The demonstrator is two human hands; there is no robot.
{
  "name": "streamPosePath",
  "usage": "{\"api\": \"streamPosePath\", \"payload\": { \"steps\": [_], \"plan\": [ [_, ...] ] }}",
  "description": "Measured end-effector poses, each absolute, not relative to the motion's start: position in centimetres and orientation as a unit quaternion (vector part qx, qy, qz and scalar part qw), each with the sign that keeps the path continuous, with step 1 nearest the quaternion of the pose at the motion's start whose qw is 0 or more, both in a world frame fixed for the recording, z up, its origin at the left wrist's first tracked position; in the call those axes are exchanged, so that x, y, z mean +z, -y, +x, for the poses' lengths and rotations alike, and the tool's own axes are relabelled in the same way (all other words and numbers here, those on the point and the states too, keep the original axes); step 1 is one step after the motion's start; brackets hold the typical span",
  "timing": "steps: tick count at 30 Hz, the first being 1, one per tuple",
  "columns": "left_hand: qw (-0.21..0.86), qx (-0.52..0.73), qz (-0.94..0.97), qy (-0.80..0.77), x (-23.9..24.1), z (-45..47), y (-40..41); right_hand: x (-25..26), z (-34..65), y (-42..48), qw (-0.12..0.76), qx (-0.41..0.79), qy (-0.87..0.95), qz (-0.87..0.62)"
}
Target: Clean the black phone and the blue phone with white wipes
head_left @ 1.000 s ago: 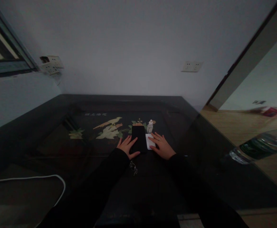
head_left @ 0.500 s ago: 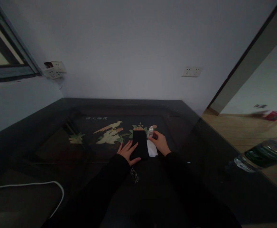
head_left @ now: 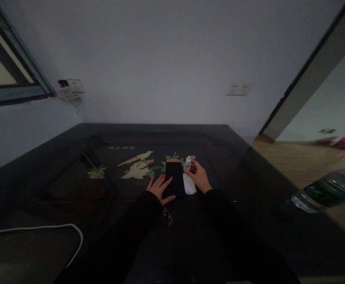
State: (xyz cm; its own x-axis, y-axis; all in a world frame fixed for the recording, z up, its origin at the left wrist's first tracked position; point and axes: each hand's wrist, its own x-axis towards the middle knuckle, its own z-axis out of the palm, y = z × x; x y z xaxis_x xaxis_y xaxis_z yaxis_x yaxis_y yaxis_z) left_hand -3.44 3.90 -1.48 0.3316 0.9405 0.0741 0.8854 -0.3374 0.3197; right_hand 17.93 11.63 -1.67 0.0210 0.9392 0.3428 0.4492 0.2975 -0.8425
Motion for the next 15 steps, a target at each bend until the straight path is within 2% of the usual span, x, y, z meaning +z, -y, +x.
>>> {"api": "streamPosePath", "payload": {
  "steps": [3, 6, 7, 11, 15],
  "plan": [
    [0.18, 0.263, 0.764, -0.561, -1.2, -4.6, -5.0, -1.1, 19.7, -11.8, 0.525, 0.269, 0.609, -0.531],
    [0.305, 0.562, 0.558, -0.529, -0.4, -7.7, -6.9, -0.5, 24.2, -11.9, 0.594, 0.256, 0.534, -0.545],
    [0.313, 0.603, 0.518, -0.52, -0.1, -9.0, -7.4, -0.5, 26.1, -11.9, 0.618, 0.248, 0.504, -0.55],
    [0.346, 0.688, 0.398, -0.499, 0.2, -12.9, -8.5, -1.3, 32.4, -11.6, 0.689, 0.218, 0.395, -0.568],
    [0.397, 0.71, 0.328, -0.48, -0.6, -13.2, -8.8, -2.5, 33.9, -11.7, 0.705, 0.201, 0.361, -0.577]
  ]
}}
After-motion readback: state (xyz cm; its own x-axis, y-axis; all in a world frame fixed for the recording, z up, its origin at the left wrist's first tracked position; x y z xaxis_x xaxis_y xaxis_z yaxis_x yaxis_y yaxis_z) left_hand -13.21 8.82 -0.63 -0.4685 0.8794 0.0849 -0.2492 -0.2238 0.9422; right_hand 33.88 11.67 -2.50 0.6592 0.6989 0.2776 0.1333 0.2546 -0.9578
